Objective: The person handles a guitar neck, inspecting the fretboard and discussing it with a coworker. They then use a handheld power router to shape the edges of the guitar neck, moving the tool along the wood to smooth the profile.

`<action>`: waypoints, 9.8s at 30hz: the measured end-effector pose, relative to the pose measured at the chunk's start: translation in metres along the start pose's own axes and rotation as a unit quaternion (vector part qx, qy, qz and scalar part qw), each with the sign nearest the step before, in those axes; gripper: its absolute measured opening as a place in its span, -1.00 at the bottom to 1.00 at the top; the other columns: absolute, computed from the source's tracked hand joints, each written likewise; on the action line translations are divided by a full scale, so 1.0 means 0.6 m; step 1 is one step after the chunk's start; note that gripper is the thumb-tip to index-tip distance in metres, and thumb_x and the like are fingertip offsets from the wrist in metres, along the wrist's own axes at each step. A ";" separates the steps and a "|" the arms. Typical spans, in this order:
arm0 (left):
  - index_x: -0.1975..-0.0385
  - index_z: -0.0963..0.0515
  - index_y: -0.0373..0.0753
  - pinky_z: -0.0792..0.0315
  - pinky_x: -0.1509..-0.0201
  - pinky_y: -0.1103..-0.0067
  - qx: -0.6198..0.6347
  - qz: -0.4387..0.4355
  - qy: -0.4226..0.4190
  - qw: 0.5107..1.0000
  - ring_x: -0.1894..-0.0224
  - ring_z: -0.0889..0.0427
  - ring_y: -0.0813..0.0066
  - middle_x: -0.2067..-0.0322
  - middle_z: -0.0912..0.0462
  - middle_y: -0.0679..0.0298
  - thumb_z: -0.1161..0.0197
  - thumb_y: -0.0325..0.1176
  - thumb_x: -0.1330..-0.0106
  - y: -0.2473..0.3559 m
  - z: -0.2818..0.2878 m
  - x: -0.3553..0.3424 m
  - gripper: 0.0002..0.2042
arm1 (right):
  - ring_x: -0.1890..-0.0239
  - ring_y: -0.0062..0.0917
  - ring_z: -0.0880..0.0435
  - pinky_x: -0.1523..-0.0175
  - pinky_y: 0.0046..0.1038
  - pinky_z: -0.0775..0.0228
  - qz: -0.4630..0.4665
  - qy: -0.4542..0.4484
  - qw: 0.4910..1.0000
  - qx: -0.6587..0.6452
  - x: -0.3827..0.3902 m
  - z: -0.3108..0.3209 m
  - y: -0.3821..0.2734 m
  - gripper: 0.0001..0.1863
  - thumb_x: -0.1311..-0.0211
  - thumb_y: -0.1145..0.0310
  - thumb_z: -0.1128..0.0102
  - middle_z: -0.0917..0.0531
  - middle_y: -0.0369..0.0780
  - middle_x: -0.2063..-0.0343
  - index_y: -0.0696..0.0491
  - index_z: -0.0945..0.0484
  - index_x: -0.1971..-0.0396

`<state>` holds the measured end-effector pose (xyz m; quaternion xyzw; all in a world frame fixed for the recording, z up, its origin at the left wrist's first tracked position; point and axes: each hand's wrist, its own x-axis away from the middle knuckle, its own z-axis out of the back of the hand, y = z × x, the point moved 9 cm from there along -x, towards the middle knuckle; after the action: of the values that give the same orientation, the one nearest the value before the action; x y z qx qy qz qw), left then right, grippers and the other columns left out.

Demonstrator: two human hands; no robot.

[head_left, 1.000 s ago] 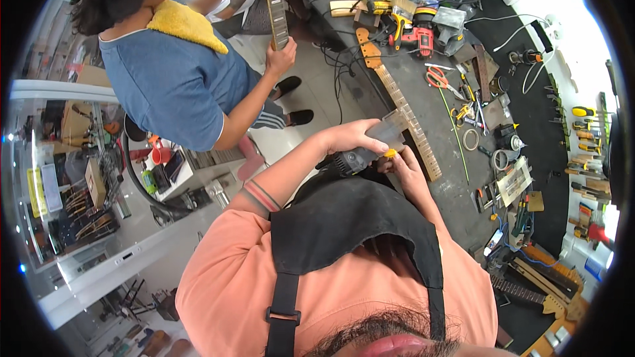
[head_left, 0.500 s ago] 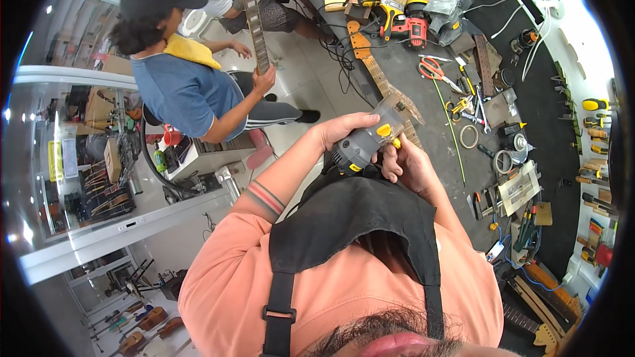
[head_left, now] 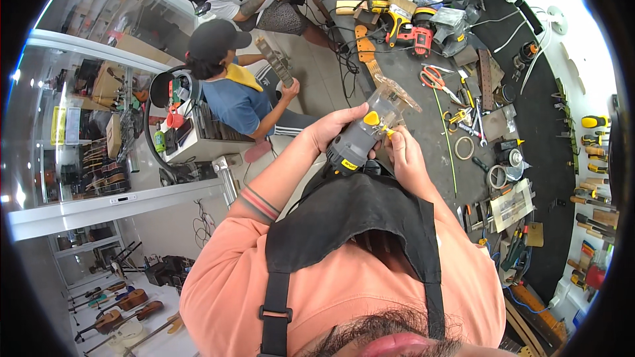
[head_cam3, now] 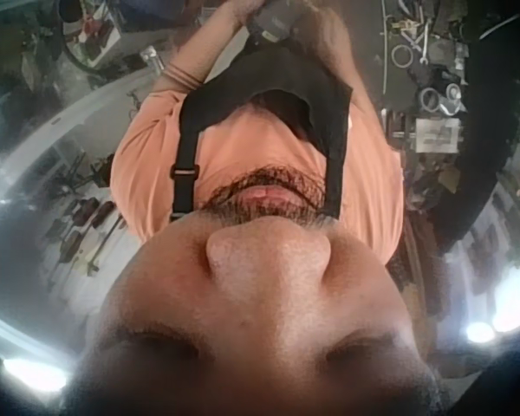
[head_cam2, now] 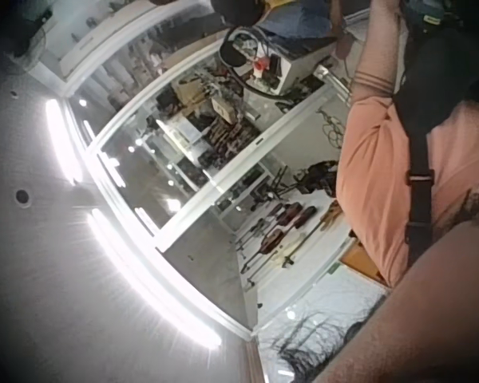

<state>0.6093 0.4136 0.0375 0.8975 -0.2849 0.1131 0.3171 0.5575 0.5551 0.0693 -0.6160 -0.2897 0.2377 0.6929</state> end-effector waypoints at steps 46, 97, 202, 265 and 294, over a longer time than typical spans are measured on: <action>-0.27 -0.53 -0.37 -0.77 -0.02 0.28 0.028 -0.098 0.023 0.994 0.12 -0.86 0.06 0.09 -0.78 -0.05 -0.07 0.20 -0.64 -0.025 -0.008 0.002 -0.35 | 0.30 -0.62 -0.36 0.16 -0.54 -0.23 -0.049 -0.095 0.986 -0.126 -0.002 0.001 0.022 -0.61 -0.84 0.09 0.26 -0.46 -0.32 0.29 0.06 -0.43 0.13; -0.47 -0.30 -0.40 -0.45 -0.36 0.44 -0.306 -0.202 0.204 0.908 -0.26 -0.58 0.38 -0.25 -0.59 0.10 -0.30 -0.06 -0.54 0.050 -0.037 0.019 -0.32 | 0.41 -0.17 -0.64 0.14 -0.19 -0.38 0.170 0.105 0.887 0.415 -0.028 0.026 -0.154 -0.68 -0.35 0.26 -0.45 -0.58 -0.20 0.53 0.06 -0.44 0.33; -0.37 -0.42 -0.39 -0.69 -0.06 0.22 -0.053 -0.124 0.009 0.991 0.08 -0.79 0.00 0.02 -0.71 -0.14 -0.11 0.33 -0.51 0.021 -0.085 0.029 -0.19 | 0.41 -0.64 -0.49 0.23 -0.47 -0.43 0.033 -0.089 0.992 -0.077 0.010 0.031 -0.112 -0.64 -0.78 0.14 0.12 -0.59 -0.30 0.45 0.09 -0.44 0.20; -0.32 -0.45 -0.41 -0.73 -0.04 0.26 -0.136 -0.146 0.055 0.978 0.06 -0.82 0.07 0.01 -0.73 -0.08 -0.12 0.28 -0.57 0.044 -0.093 0.130 -0.24 | 0.38 -0.58 -0.43 0.20 -0.41 -0.36 0.073 -0.104 0.984 -0.122 0.017 -0.042 -0.107 -0.52 -0.81 0.02 0.21 -0.43 -0.31 0.48 0.09 -0.43 0.25; -0.26 -0.30 -0.38 -0.57 -0.12 0.40 -0.517 -0.181 0.213 0.809 -0.03 -0.64 0.32 0.02 -0.61 0.04 -0.72 -0.05 -0.16 0.297 0.108 0.154 -0.14 | 0.41 -0.40 -0.69 0.23 -0.27 -0.53 -0.202 0.175 0.961 -0.067 -0.166 -0.164 -0.003 -0.60 -0.65 0.17 -0.02 -0.69 -0.17 0.43 0.23 -0.64 0.18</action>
<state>0.5817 0.2187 0.1129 0.5901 -0.0587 0.0777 0.8014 0.5541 0.4159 0.0529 -0.6216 -0.2980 -0.0390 0.7234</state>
